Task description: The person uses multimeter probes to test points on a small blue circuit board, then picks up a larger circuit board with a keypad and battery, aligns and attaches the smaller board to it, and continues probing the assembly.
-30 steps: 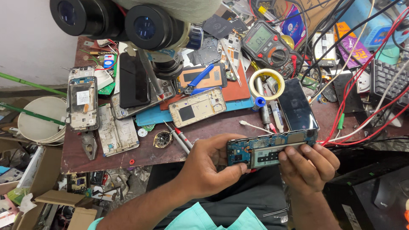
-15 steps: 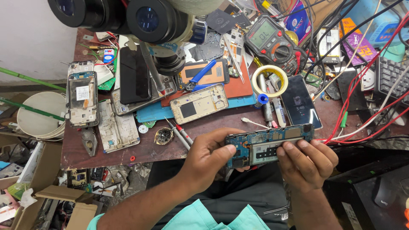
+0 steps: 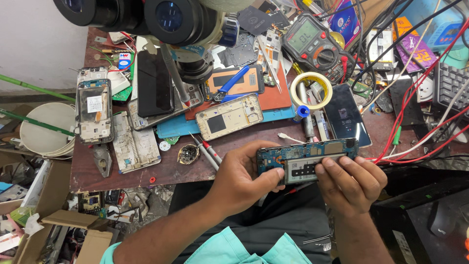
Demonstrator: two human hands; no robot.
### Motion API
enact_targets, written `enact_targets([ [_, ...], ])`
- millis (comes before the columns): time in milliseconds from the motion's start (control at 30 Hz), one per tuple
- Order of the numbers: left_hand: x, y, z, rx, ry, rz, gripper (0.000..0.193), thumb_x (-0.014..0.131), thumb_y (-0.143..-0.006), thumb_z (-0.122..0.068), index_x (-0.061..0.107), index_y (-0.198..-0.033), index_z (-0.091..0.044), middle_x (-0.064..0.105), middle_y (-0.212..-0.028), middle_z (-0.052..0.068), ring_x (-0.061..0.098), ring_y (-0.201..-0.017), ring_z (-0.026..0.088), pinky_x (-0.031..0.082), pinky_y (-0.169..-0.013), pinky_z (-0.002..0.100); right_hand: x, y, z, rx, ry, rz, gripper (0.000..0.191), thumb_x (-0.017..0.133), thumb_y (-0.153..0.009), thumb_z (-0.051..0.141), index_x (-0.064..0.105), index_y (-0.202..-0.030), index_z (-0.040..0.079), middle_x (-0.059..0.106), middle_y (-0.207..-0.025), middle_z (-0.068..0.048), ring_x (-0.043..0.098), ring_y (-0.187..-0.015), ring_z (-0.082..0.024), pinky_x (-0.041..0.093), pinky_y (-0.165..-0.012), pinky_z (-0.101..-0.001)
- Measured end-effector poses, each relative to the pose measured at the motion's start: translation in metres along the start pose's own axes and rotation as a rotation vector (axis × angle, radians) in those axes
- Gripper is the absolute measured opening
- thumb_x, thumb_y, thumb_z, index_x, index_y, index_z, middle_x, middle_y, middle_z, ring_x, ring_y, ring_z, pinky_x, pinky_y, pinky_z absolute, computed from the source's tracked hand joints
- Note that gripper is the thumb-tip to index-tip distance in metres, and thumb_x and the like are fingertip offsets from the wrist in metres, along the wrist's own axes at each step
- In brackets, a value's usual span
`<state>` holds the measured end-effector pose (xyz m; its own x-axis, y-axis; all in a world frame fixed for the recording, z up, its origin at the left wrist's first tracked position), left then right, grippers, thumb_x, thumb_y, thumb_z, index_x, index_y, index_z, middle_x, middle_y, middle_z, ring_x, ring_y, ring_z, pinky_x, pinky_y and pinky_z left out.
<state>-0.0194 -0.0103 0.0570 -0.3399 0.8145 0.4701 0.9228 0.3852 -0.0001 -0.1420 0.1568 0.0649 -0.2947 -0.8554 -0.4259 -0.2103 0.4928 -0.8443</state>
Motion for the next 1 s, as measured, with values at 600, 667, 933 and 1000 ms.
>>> enact_targets([
  [600,-0.050,-0.035,0.043,0.077,-0.248,-0.337,0.022,0.067,-0.080,-0.004,0.070,-0.100,0.006,0.073,-0.086,0.006,0.066,-0.073,0.005,0.055,-0.063,0.022,0.067,-0.027,0.008,0.059,-0.373,0.323,0.036,0.076,-0.082,0.031,0.075,-0.115,0.018,0.069,-0.126,-0.006,0.068,-0.112,-0.028,0.052,-0.097,-0.0435],
  [667,-0.059,-0.036,0.038,0.027,-0.321,-0.275,0.022,0.067,-0.079,-0.004,0.070,-0.099,0.006,0.073,-0.085,0.006,0.065,-0.073,0.004,0.054,-0.063,0.023,0.065,-0.032,0.008,0.126,-0.426,0.355,0.049,0.082,-0.075,0.043,0.073,-0.115,0.018,0.065,-0.130,-0.009,0.067,-0.113,-0.032,0.051,-0.096,-0.0456],
  [933,-0.071,-0.037,0.016,-0.101,-0.283,-0.221,0.020,0.070,-0.078,-0.002,0.073,-0.096,0.007,0.073,-0.083,0.005,0.064,-0.070,0.005,0.053,-0.060,0.024,0.077,-0.033,0.035,0.159,-0.562,0.452,0.063,0.088,-0.077,0.038,0.064,-0.133,0.020,0.059,-0.139,-0.016,0.068,-0.107,-0.032,0.055,-0.088,-0.0426],
  [1000,-0.073,-0.037,0.013,-0.133,-0.336,-0.233,0.020,0.072,-0.078,-0.003,0.074,-0.096,0.006,0.073,-0.081,0.005,0.063,-0.068,0.006,0.053,-0.057,0.025,0.080,-0.030,0.039,0.169,-0.546,0.462,0.064,0.087,-0.079,0.038,0.062,-0.134,0.021,0.059,-0.138,-0.016,0.068,-0.107,-0.032,0.055,-0.087,-0.0425],
])
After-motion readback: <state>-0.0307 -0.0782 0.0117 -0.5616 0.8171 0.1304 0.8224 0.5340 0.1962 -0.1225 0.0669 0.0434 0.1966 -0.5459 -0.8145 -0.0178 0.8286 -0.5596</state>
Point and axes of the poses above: each hand's wrist, its own y-axis away from the middle knuckle, its own x-axis out of the palm, z = x × y, the point moved 5 cm from there along -y, towards the middle knuckle
